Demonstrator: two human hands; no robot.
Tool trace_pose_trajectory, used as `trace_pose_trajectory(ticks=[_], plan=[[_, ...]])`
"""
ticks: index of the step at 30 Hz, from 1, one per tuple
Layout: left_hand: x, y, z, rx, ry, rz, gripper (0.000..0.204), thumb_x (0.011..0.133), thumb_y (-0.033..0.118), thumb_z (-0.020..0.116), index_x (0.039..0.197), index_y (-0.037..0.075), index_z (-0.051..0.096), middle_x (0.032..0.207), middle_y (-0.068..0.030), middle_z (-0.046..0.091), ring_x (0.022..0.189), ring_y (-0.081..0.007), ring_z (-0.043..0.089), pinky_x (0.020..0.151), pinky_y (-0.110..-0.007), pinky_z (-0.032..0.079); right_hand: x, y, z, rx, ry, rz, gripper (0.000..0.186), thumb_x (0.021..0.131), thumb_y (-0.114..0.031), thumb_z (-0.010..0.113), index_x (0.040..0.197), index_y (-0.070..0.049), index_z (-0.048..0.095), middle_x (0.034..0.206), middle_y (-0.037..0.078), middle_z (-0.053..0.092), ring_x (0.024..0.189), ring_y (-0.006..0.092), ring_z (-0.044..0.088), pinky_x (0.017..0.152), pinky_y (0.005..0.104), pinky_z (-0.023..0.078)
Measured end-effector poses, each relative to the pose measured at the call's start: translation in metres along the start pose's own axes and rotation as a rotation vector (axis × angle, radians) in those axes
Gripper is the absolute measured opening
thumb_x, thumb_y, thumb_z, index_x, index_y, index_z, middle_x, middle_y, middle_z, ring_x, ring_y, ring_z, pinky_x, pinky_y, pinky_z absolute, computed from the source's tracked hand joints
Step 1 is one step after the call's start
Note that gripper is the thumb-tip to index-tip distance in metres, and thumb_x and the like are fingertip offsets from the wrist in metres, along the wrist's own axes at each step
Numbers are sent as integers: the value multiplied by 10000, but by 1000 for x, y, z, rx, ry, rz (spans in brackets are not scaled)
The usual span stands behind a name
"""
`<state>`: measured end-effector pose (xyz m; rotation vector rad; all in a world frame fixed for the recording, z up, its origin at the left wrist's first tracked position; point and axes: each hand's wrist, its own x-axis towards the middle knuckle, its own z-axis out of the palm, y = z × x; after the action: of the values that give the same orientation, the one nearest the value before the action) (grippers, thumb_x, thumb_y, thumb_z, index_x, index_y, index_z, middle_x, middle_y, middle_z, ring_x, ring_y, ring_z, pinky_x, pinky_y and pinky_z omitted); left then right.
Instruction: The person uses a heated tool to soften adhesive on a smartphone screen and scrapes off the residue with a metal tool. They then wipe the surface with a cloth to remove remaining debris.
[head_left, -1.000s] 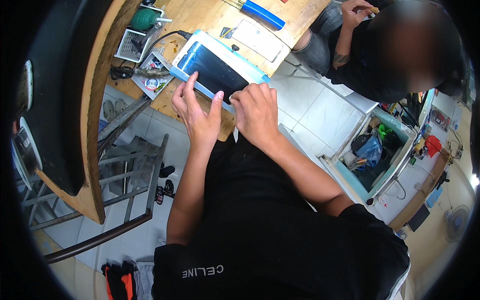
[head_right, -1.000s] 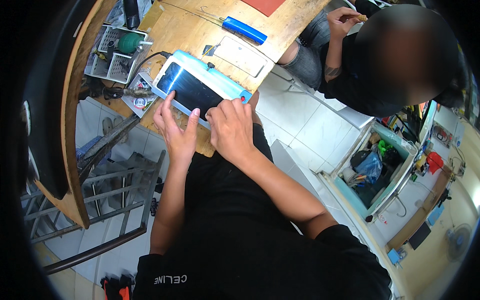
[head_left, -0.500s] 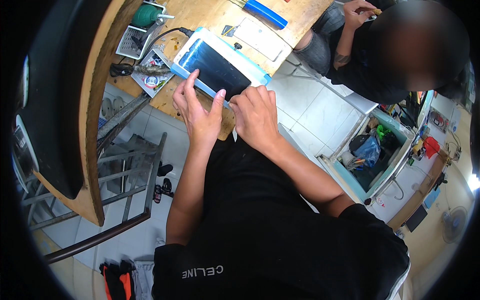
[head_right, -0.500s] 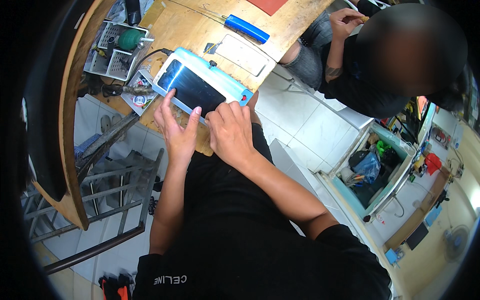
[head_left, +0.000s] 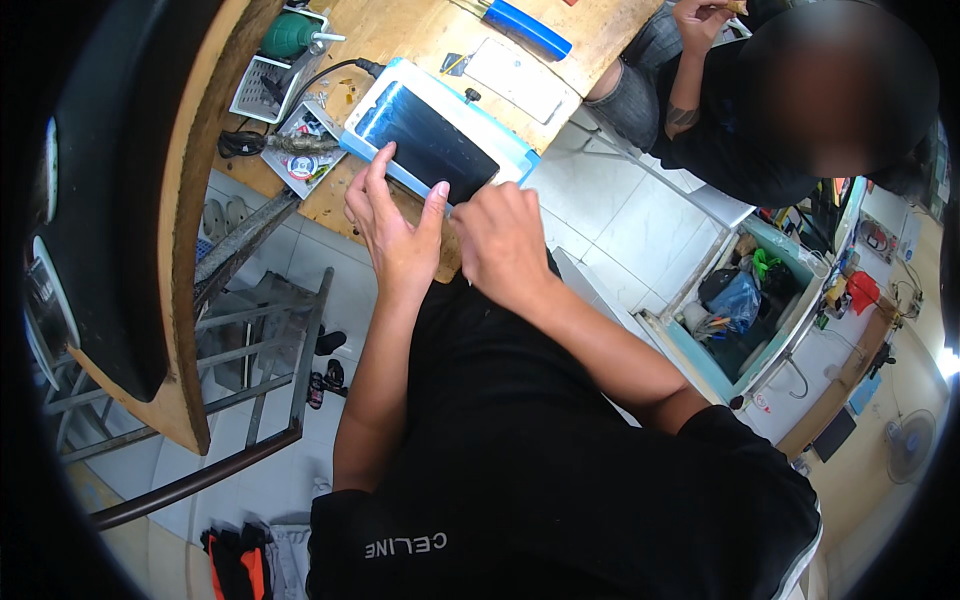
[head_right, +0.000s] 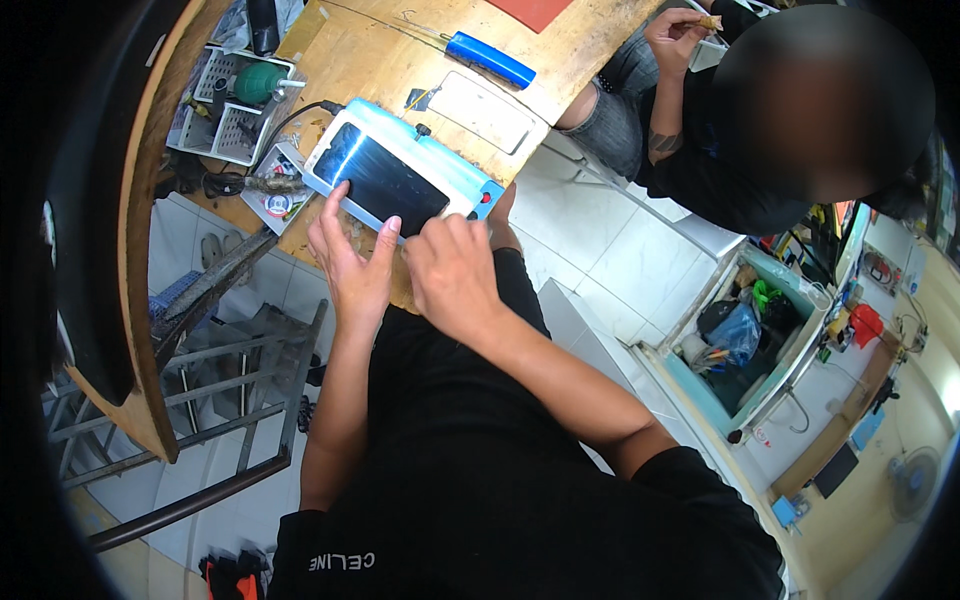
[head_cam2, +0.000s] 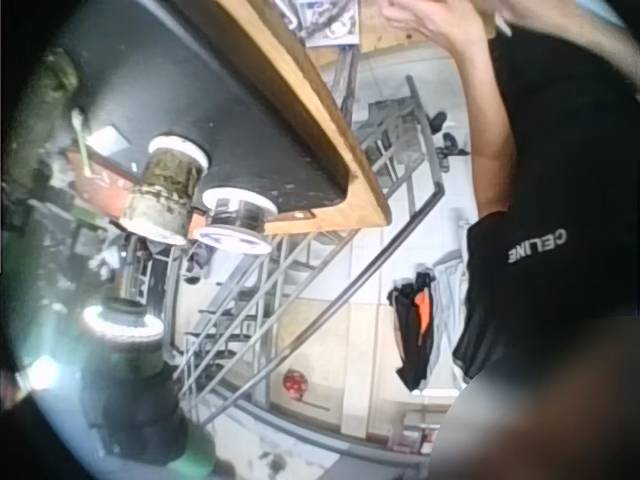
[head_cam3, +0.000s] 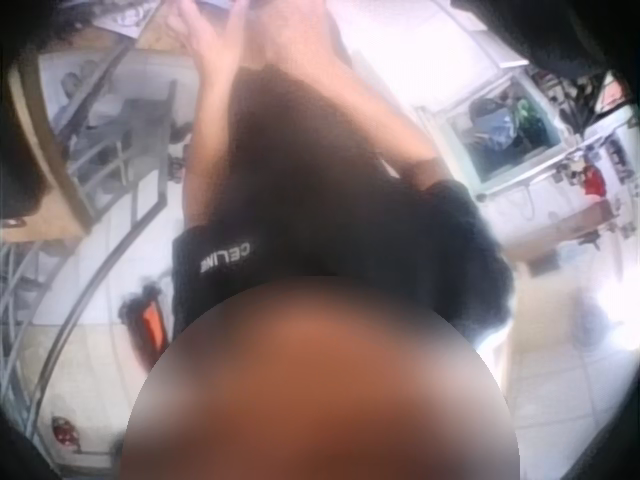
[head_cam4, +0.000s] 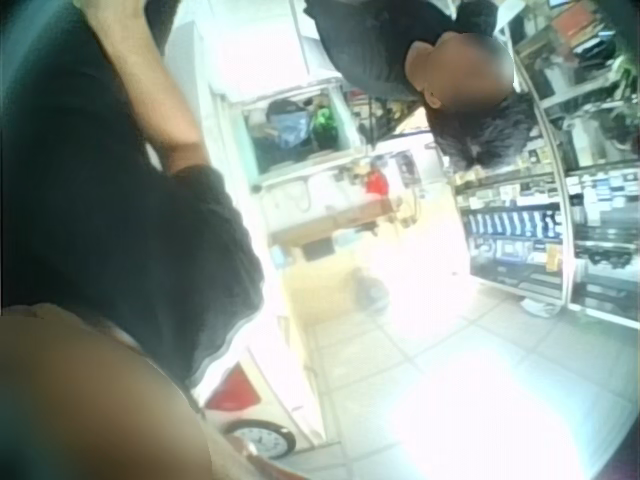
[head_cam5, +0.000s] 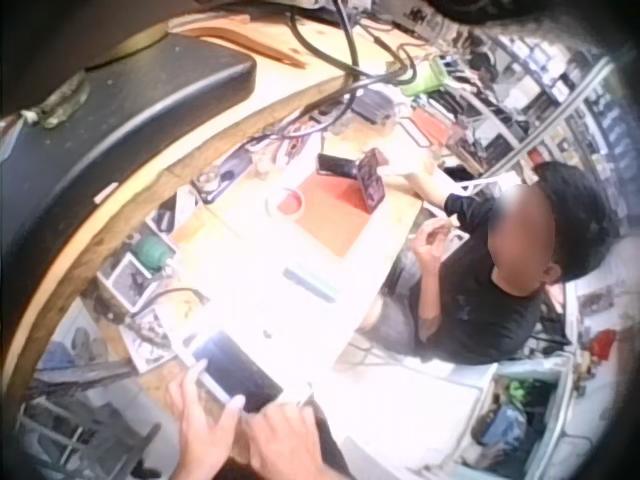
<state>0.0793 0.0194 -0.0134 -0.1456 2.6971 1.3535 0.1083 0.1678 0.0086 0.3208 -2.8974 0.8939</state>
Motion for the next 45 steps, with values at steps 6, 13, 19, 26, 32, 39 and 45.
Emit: trace_pose_trajectory(ticks=[6, 13, 19, 26, 32, 39, 45], plan=[[-1, 1, 0, -3, -1, -2, 751, 897, 280, 838, 1525, 103, 467, 1402, -217, 451, 1332, -398, 396, 1149, -543, 316, -5, 2, 4, 34, 143, 140, 230, 750, -26, 828, 921, -103, 696, 890, 58, 565, 876, 285, 549, 747, 415, 375], [0, 1, -1, 25, -13, -21, 749, 898, 287, 840, 1523, 105, 469, 1399, -203, 455, 1328, -391, 405, 1146, -535, 319, -14, -5, 7, 105, 85, 4, 180, 783, -70, 809, 905, -78, 678, 882, 76, 543, 866, 282, 533, 746, 413, 381], [1, 0, -1, -4, -15, -26, 742, 903, 270, 840, 1525, 113, 467, 1397, -203, 450, 1337, -395, 408, 1151, -536, 314, -25, -6, 23, 103, 88, 145, 188, 783, -70, 807, 915, -82, 673, 876, 70, 540, 868, 283, 534, 752, 413, 381], [0, -2, -1, 7, -24, -28, 753, 902, 273, 844, 1529, 109, 459, 1395, -203, 457, 1350, -396, 408, 1160, -535, 306, 12, 36, -6, -45, 260, 257, 220, 770, -32, 825, 910, -112, 676, 891, 53, 583, 860, 280, 545, 742, 409, 371], [1, -3, -1, 7, -13, -10, 757, 902, 287, 845, 1528, 110, 459, 1387, -203, 470, 1350, -396, 407, 1164, -528, 296, 6, 20, -9, 15, 204, 5, 173, 789, -75, 807, 888, -101, 668, 869, 69, 536, 865, 281, 544, 764, 415, 381], [2, -3, -2, 11, -20, -7, 766, 896, 297, 849, 1527, 105, 459, 1388, -207, 476, 1338, -392, 410, 1161, -526, 294, -4, 26, 2, -33, 279, 164, 227, 756, -32, 830, 895, -117, 673, 862, 47, 571, 833, 272, 537, 727, 408, 360], [3, -3, -3, 81, -42, -29, 771, 915, 325, 839, 1543, 119, 442, 1491, -185, 451, 1370, -349, 430, 1049, -472, 455, -2, 22, -2, 32, 161, -79, 230, 757, -42, 832, 910, -121, 681, 849, 39, 551, 839, 258, 536, 732, 407, 364]])
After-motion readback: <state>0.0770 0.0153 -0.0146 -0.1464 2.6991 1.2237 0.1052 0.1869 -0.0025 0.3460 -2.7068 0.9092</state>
